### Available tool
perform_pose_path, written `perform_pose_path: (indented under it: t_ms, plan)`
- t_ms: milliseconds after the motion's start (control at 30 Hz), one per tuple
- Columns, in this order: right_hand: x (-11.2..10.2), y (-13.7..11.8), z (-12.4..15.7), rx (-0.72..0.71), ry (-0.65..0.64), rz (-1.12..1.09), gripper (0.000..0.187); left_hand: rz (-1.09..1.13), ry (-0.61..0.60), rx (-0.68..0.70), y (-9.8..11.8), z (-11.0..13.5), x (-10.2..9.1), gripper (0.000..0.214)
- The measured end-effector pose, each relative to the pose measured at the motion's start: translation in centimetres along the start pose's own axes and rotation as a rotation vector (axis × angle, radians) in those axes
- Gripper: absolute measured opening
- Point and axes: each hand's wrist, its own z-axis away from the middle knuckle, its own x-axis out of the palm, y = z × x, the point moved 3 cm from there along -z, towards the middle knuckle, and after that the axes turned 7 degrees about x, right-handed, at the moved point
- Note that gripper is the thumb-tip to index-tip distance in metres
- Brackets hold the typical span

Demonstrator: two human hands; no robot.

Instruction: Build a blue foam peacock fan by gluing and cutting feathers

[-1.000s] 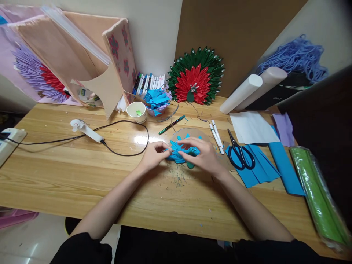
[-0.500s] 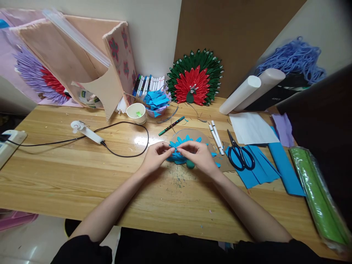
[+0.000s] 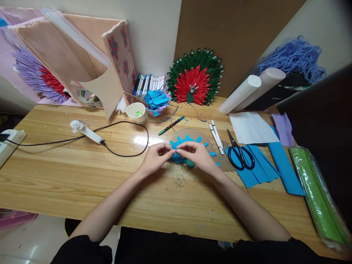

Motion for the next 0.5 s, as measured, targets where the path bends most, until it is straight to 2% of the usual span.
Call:
perform_pose_path:
  t_ms: [500]
  plan:
    - [-0.51, -0.59, 0.05, -0.048, 0.058, 0.045, 0.018, -0.023, -0.020, -0.017, 0.20, 0.03, -0.03, 0.020]
